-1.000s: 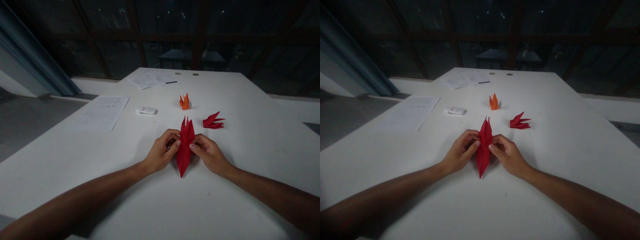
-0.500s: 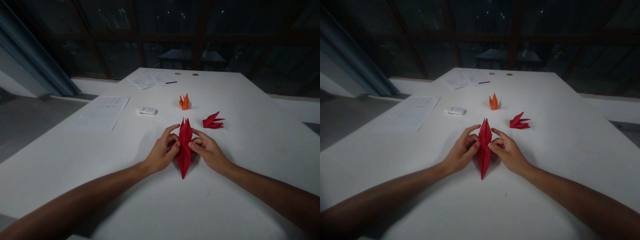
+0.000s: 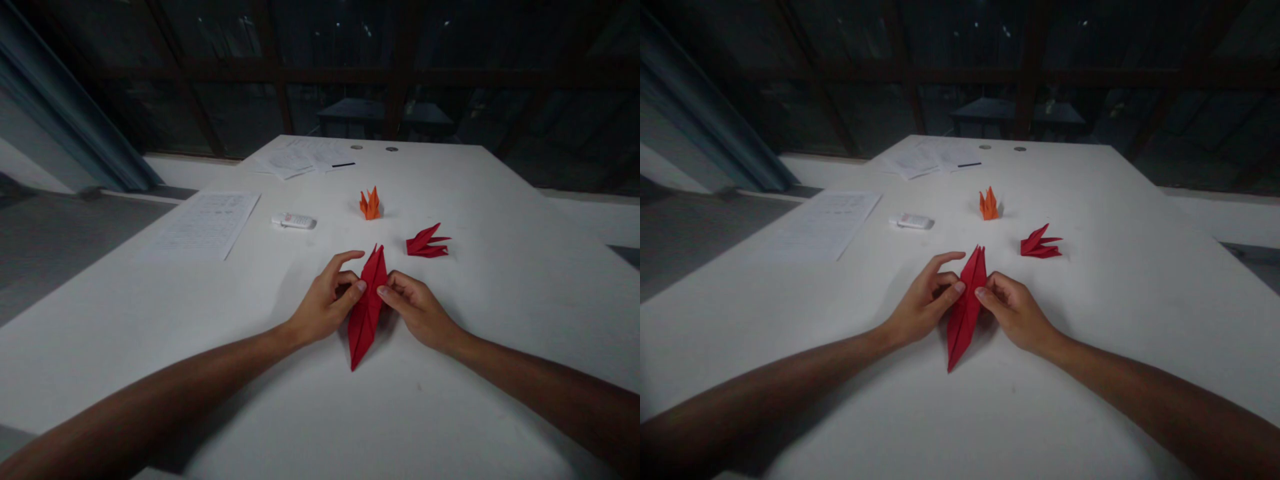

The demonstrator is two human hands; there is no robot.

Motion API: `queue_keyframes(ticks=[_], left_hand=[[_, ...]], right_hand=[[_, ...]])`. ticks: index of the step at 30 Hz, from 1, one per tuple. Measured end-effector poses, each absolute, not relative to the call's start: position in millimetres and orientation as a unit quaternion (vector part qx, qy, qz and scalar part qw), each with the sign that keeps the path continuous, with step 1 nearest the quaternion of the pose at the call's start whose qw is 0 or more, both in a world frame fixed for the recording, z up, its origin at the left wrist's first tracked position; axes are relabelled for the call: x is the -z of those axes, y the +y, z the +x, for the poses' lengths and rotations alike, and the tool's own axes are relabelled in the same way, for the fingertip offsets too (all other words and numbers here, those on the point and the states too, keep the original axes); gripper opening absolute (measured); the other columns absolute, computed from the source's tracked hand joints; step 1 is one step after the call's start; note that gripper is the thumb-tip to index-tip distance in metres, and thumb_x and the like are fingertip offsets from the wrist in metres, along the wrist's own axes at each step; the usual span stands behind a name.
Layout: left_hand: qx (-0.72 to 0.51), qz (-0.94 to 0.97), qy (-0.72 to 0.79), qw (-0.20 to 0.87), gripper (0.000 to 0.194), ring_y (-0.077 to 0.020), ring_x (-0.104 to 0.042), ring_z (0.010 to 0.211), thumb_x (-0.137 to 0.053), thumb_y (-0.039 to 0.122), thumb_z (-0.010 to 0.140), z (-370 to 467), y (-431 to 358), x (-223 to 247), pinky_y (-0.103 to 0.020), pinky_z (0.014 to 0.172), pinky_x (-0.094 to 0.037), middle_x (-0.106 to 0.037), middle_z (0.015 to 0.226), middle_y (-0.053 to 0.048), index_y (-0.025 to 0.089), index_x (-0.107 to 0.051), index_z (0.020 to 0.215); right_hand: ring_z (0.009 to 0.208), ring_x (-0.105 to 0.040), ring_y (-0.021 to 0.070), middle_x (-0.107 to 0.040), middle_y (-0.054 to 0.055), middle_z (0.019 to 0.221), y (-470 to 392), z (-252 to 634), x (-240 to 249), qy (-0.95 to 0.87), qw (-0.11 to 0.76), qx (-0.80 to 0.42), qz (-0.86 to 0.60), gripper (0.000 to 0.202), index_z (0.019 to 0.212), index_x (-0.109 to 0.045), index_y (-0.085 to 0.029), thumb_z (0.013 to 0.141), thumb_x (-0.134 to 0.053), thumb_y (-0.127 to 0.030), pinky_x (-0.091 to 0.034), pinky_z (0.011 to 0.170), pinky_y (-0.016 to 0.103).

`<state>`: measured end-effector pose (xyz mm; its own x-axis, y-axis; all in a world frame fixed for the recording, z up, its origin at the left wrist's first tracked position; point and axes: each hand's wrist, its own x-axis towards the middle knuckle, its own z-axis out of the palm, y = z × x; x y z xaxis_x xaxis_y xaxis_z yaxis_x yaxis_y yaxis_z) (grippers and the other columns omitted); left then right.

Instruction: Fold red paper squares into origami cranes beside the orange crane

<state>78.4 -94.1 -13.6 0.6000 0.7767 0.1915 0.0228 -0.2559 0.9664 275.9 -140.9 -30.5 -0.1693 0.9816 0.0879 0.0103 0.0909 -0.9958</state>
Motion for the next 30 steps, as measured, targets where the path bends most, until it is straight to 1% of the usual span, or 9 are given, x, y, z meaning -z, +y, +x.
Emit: queue_keyframes(ticks=[5,10,12,14,17,21,24,28,30], left_hand=[[-0.339,0.722,0.261,0.545,0.053,-0.0097,-0.044,0.06,-0.056,0.036,0.099,76.8,-94.4,14.3,-0.021,0.058,-0.035,-0.056,0.072,0.004,0.023,-0.037,0.147],[-0.345,0.698,0.248,0.577,0.058,-0.0098,-0.047,0.063,-0.059,0.037,0.097,79.2,-92.8,15.6,-0.021,0.06,-0.037,-0.056,0.077,0.003,0.024,-0.034,0.148],[-0.363,0.684,0.245,0.583,0.059,-0.0102,-0.049,0.065,-0.062,0.037,0.096,80.6,-92.0,16.4,-0.021,0.06,-0.038,-0.057,0.08,0.002,0.024,-0.036,0.147],[-0.38,0.673,0.251,0.583,0.053,-0.01,-0.049,0.065,-0.063,0.035,0.095,81.7,-90.9,17.5,-0.021,0.059,-0.038,-0.056,0.079,0.002,0.024,-0.04,0.142],[-0.401,0.664,0.276,0.567,0.033,-0.01,-0.05,0.065,-0.061,0.035,0.096,82.7,-88.3,19.4,-0.021,0.059,-0.038,-0.058,0.08,0.002,0.022,-0.05,0.125],[-0.415,0.676,0.307,0.525,0.018,-0.0124,-0.055,0.076,-0.062,0.035,0.095,82.9,-86.2,20.1,-0.023,0.068,-0.043,-0.062,0.089,-0.002,0.017,-0.06,0.099],[-0.403,0.654,0.295,0.568,0.024,-0.0132,-0.058,0.08,-0.069,0.034,0.09,82.1,-88.3,19.5,-0.023,0.069,-0.046,-0.062,0.094,-0.003,0.018,-0.06,0.106],[-0.359,0.626,0.214,0.659,0.061,-0.0186,-0.064,0.094,-0.079,0.026,0.081,81.4,-92.8,21.4,-0.032,0.082,-0.053,-0.063,0.108,-0.008,0.024,-0.049,0.134],[-0.353,0.639,0.21,0.651,0.065,-0.0202,-0.064,0.099,-0.078,0.023,0.082,81.4,-93.5,23.3,-0.034,0.086,-0.053,-0.063,0.113,-0.009,0.025,-0.047,0.139]], right_hand=[[0.062,-0.038,0.0134,-0.04,-0.006,0.066,-142.3,277.8,27.2,-0.595,0.462,-0.478,-0.451,0.036,0.073,-0.045,-0.023,0.097,-0.058,-0.046,-0.032,0.058,0.026],[0.061,-0.039,0.0133,-0.042,-0.005,0.066,-143.4,277.5,25.5,-0.604,0.461,-0.473,-0.445,0.036,0.072,-0.045,-0.023,0.096,-0.058,-0.046,-0.034,0.059,0.026],[0.064,-0.047,0.0139,-0.05,-0.005,0.069,-144.1,276.3,27.3,-0.593,0.466,-0.485,-0.443,0.028,0.08,-0.05,-0.023,0.097,-0.058,-0.044,-0.038,0.061,0.026],[0.069,-0.055,0.0151,-0.059,-0.004,0.077,-145.2,274.8,29.6,-0.572,0.486,-0.497,-0.435,0.02,0.104,-0.053,-0.025,0.096,-0.061,-0.04,-0.043,0.064,0.027],[0.078,-0.062,0.0166,-0.066,0.0,0.094,-147.4,273.6,31.4,-0.578,0.516,-0.471,-0.422,0.055,0.139,-0.037,-0.031,0.092,-0.068,-0.032,-0.05,0.072,0.03],[0.096,-0.063,0.0209,-0.064,0.006,0.114,-149.0,274.8,28.6,-0.687,0.475,-0.349,-0.425,0.043,0.129,-0.059,-0.031,0.088,-0.069,-0.022,-0.052,0.087,0.038],[0.1,-0.062,0.0229,-0.064,0.005,0.113,-148.2,275.4,27.2,-0.708,0.465,-0.301,-0.439,0.034,0.118,-0.067,-0.03,0.086,-0.069,-0.018,-0.052,0.09,0.04],[0.091,-0.062,0.0208,-0.064,0.004,0.108,-147.3,275.0,30.2,-0.663,0.505,-0.305,-0.461,0.033,0.116,-0.067,-0.029,0.085,-0.068,-0.016,-0.053,0.084,0.037],[0.091,-0.061,0.0206,-0.064,0.004,0.106,-147.9,275.1,31.2,-0.65,0.519,-0.306,-0.463,0.03,0.114,-0.067,-0.028,0.086,-0.069,-0.016,-0.052,0.083,0.037]])
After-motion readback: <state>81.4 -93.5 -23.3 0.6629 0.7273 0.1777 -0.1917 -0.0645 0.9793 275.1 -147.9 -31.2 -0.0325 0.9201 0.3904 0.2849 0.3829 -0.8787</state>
